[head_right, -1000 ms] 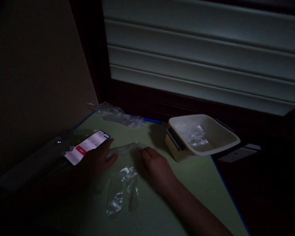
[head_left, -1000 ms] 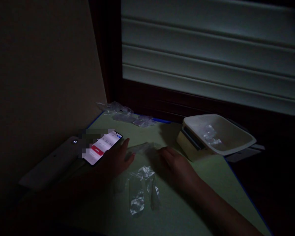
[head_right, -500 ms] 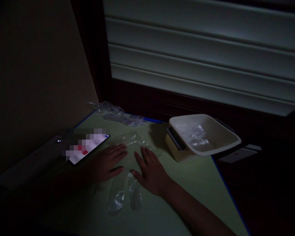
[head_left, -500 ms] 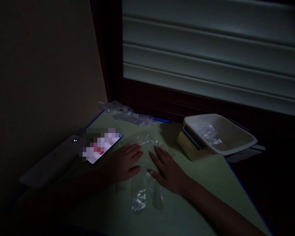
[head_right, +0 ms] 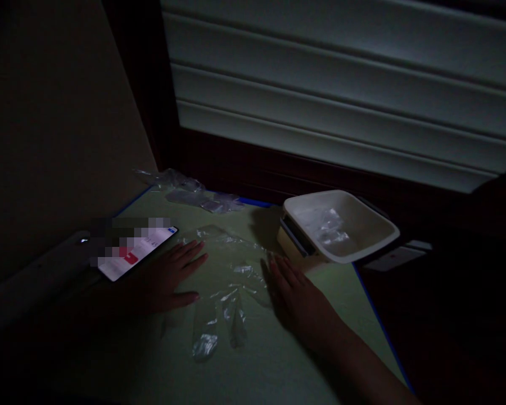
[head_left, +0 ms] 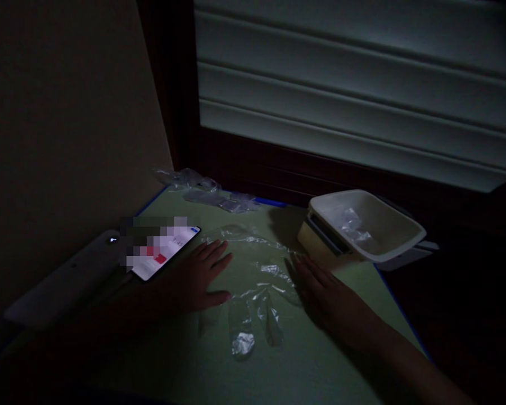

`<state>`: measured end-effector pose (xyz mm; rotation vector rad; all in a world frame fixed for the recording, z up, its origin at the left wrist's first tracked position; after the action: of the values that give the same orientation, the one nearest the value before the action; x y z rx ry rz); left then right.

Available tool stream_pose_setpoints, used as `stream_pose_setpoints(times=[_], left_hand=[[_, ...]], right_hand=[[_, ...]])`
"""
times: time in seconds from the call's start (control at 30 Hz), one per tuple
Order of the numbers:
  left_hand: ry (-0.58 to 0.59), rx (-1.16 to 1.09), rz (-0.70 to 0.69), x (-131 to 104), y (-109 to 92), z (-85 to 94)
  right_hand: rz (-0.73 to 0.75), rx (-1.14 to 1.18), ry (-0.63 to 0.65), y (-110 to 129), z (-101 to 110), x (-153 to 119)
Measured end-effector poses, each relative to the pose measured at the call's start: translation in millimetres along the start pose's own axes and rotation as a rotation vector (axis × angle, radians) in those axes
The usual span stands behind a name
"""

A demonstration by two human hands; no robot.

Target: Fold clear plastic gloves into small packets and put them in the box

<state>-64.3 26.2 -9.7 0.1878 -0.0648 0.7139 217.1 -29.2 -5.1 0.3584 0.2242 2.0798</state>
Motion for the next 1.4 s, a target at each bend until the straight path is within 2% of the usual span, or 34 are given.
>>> stream_pose_setpoints(times=[0.07,0.17,0.3,0.43,0.53,0.63,0.73,0.87,0.93,1.0,1.2,1.3,1.4], left_hand=[[-0.016,0.02,0.045,1.5,-2.9,-2.2],[-0.064,0.025,0.115,3.9,-5.9,-4.7],[-0.151,-0.015,0.154,5.2,-3.8,1.0],[-0.179,-0.076,0.022,2.8,-3.1,16.1],[-0.15,-0.113,-0.155,-3.5,-8.7,18.9],[-0.178,-0.088,-0.269,-13.0,-13.4,12.3],[-0.177,-0.162,-0.263,-21.1,-11.3,4.6],[-0.196,-0.335,-0.167,-27.0,-3.2,5.2],[-0.219,-0.369,-0.16,-28.7,-2.1,6.9],[-0.241,-0.394,-0.144,-29.5,-2.0,7.2],[-0.253,-0.446,-0.066,-26.0,-4.9,4.3],[-0.234,-0.472,-0.028,-22.1,-5.1,5.6],[-0.246,-0.497,0.01,-19.5,-4.6,9.8]], right_hand=[[-0.005,0.027,0.013,14.3,2.9,-1.3],[0.065,0.054,0.079,31.8,-3.3,-4.9],[0.083,0.057,0.077,34.4,-7.8,-6.4],[0.142,0.036,0.003,48.6,2.2,5.3],[0.306,0.001,-0.033,80.3,3.8,18.0],[0.508,0.006,-0.056,114.4,-6.1,28.5],[0.608,-0.03,-0.049,132.7,-22.3,38.3],[0.644,-0.046,-0.065,134.8,-34.4,47.1],[0.609,0.04,-0.094,131.1,-32.9,49.3],[0.504,0.22,-0.101,125.1,-29.0,51.5],[-0.012,0.837,-0.092,98.3,-32.7,58.1],[-0.115,0.999,-0.115,91.0,-39.2,60.6],[-0.134,1.016,-0.13,89.0,-38.6,62.0]])
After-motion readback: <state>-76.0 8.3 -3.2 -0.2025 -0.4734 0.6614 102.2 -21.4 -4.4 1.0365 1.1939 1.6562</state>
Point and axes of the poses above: each hand's wrist, its own x-axis towards the middle knuckle, its own z-axis out of the back of the hand, y = z × x, the point moved 4 cm from there along x, towards the middle knuckle, and after that the axes turned 12 degrees about x, right-handed, at the moved point
